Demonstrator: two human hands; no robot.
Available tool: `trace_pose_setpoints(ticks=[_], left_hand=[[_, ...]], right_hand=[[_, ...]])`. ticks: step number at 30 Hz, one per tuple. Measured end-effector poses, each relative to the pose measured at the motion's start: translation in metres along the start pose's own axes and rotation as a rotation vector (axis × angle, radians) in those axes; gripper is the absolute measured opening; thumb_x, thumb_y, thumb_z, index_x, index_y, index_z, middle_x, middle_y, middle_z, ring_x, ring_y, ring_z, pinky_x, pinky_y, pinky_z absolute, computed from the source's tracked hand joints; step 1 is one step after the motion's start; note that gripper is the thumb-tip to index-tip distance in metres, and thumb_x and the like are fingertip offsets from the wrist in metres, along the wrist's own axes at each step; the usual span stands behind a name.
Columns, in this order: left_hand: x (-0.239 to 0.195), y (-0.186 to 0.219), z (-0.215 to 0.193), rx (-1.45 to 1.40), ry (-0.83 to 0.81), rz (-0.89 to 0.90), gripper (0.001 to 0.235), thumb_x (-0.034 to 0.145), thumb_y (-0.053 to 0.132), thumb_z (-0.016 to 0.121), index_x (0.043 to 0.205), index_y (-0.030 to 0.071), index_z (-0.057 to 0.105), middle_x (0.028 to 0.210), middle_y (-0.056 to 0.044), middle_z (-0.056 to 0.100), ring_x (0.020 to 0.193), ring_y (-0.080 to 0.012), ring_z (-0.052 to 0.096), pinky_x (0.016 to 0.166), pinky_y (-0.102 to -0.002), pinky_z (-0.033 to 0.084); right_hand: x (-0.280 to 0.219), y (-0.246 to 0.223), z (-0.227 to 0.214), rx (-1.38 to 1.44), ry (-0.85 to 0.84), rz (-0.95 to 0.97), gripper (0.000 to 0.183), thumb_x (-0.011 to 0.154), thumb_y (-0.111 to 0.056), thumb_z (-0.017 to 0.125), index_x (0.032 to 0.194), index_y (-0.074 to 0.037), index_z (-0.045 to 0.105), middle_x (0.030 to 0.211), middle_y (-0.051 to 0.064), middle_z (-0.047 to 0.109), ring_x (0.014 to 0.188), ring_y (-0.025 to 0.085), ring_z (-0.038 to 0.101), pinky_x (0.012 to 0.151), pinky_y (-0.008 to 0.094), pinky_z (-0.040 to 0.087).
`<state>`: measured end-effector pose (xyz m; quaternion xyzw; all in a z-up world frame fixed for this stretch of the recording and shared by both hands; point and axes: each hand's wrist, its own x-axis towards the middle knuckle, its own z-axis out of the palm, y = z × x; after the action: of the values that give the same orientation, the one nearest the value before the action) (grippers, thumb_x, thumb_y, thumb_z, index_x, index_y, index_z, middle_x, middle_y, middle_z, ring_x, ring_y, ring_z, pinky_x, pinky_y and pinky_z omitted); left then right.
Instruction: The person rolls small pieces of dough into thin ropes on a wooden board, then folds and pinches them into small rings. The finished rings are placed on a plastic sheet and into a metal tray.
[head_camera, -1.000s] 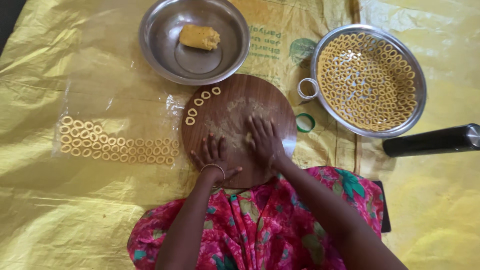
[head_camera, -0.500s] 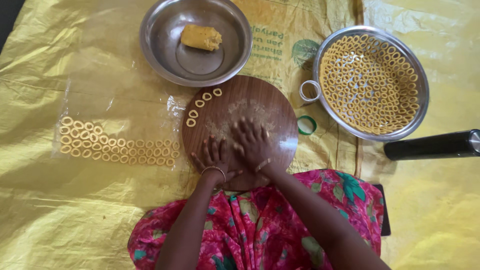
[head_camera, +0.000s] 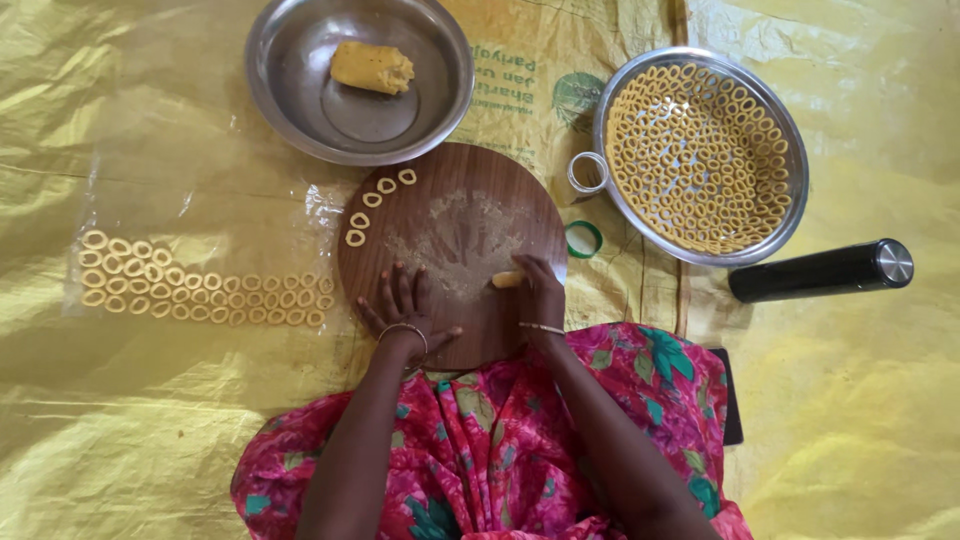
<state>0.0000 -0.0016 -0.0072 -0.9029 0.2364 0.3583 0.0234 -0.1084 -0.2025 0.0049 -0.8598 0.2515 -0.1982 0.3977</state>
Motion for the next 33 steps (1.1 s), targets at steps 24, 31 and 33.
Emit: trace_pose_setpoints(ticks=[24, 31, 33], left_hand=[[0.004, -0.003, 0.002, -0.008, -0.015, 0.012, 0.137, 0.075, 0.091, 0.055, 0.159, 0.027, -0.031, 0.165, -0.008, -0.043, 0.15, -0.0381, -0.038, 0.108, -0.079, -0.016], [-0.002, -0.001, 0.0, 0.028, -0.021, -0.004, 0.138, 0.075, 0.094, 0.052, 0.157, 0.026, -0.035, 0.164, -0.008, -0.045, 0.149, -0.0368, -0.041, 0.108, -0.078, -0.016], [-0.001, -0.002, -0.003, 0.032, -0.029, -0.001, 0.138, 0.074, 0.094, 0.052, 0.157, 0.026, -0.035, 0.164, -0.008, -0.045, 0.149, -0.0365, -0.041, 0.108, -0.077, -0.017]], right_hand=[[0.073, -0.006, 0.084, -0.866, -0.164, -0.344, 0.079, 0.101, -0.056, 0.037, 0.163, -0.011, 0.019, 0.172, 0.012, 0.015, 0.159, 0.03, 0.007, 0.122, 0.062, -0.009], [-0.068, -0.003, -0.002, -0.782, -0.361, -0.461, 0.077, 0.102, -0.054, 0.041, 0.163, -0.011, 0.023, 0.171, 0.011, 0.02, 0.159, 0.031, 0.012, 0.125, 0.057, 0.0], [-0.066, -0.003, -0.001, -0.813, -0.366, -0.484, 0.076, 0.102, -0.054, 0.041, 0.163, -0.011, 0.024, 0.17, 0.012, 0.02, 0.157, 0.032, 0.013, 0.124, 0.058, 0.0]])
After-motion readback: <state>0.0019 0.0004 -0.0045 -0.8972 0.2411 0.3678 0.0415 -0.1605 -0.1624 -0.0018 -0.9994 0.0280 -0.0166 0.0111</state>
